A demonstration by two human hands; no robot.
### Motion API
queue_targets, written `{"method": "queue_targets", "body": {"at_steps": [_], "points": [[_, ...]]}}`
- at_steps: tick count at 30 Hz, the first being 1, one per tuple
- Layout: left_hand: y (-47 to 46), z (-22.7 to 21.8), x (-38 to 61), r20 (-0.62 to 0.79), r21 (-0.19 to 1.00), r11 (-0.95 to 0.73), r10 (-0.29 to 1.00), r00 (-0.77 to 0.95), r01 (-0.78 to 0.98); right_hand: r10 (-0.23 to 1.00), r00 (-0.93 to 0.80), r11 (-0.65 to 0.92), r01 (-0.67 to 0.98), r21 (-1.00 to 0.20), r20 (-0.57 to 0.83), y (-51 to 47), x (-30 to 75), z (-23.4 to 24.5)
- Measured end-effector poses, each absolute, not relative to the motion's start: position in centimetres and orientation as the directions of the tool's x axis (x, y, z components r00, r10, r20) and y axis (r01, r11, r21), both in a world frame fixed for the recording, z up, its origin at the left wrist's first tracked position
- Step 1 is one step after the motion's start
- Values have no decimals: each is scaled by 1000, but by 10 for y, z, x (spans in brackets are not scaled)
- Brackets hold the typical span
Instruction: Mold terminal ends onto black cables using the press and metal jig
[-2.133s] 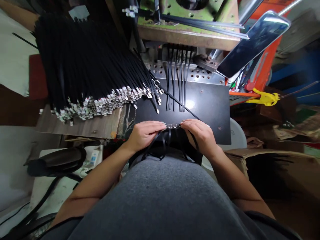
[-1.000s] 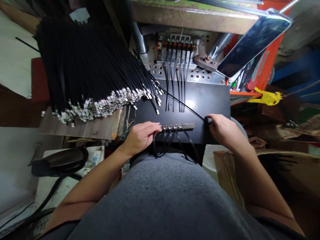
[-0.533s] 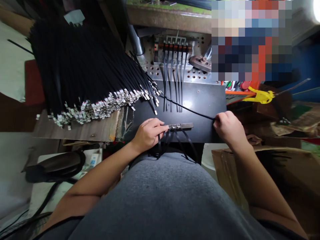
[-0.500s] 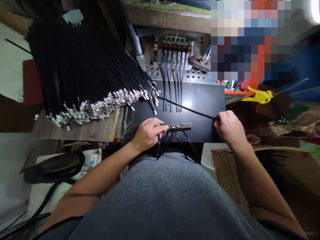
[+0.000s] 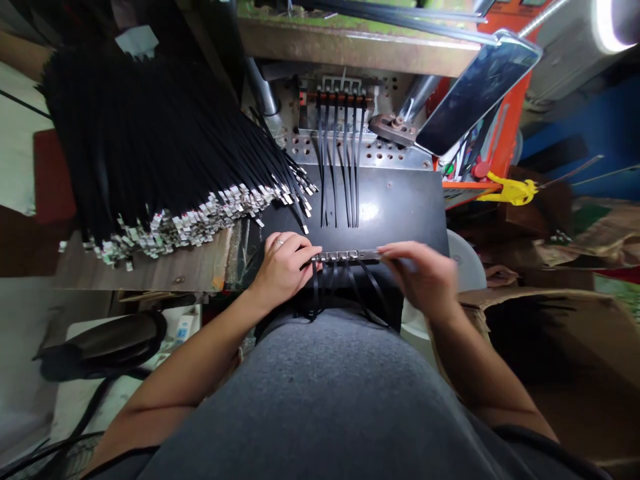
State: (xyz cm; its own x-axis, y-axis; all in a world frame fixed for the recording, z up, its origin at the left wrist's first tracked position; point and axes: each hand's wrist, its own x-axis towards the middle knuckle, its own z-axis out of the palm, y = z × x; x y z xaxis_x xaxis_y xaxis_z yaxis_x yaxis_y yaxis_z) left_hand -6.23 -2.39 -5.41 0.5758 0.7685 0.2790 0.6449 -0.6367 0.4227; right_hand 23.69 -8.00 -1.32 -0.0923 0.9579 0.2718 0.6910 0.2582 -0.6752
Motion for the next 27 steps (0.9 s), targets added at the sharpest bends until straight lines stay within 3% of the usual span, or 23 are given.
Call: {"method": "queue_targets", "body": {"at_steps": [4,11,18,22,25,27], "points": [[-25,-54,-68,273,423,-658,748,605,624,953,-61,283,522,-805,296,-77,193,-47],[-22,-35,-81,242,416,-687,716,655,596,899,-181,429,548,-718,400,-75,202,-47],[-6,8,-98,307,389,-766,632,712,512,879,-111,459,454,-763,463,-79,200,-64],[9,36,-108,275,339,-784,611,742,520,851,-208,517,490,-702,482,-80,199,-61],[32,54,-107,198,301,-812,566,800,500,861,-339,509,553,-660,380,-73,208,-46],[57,61,-100,98,298,-825,526,845,480,861,-470,455,540,-708,194,-54,223,-31]]}}
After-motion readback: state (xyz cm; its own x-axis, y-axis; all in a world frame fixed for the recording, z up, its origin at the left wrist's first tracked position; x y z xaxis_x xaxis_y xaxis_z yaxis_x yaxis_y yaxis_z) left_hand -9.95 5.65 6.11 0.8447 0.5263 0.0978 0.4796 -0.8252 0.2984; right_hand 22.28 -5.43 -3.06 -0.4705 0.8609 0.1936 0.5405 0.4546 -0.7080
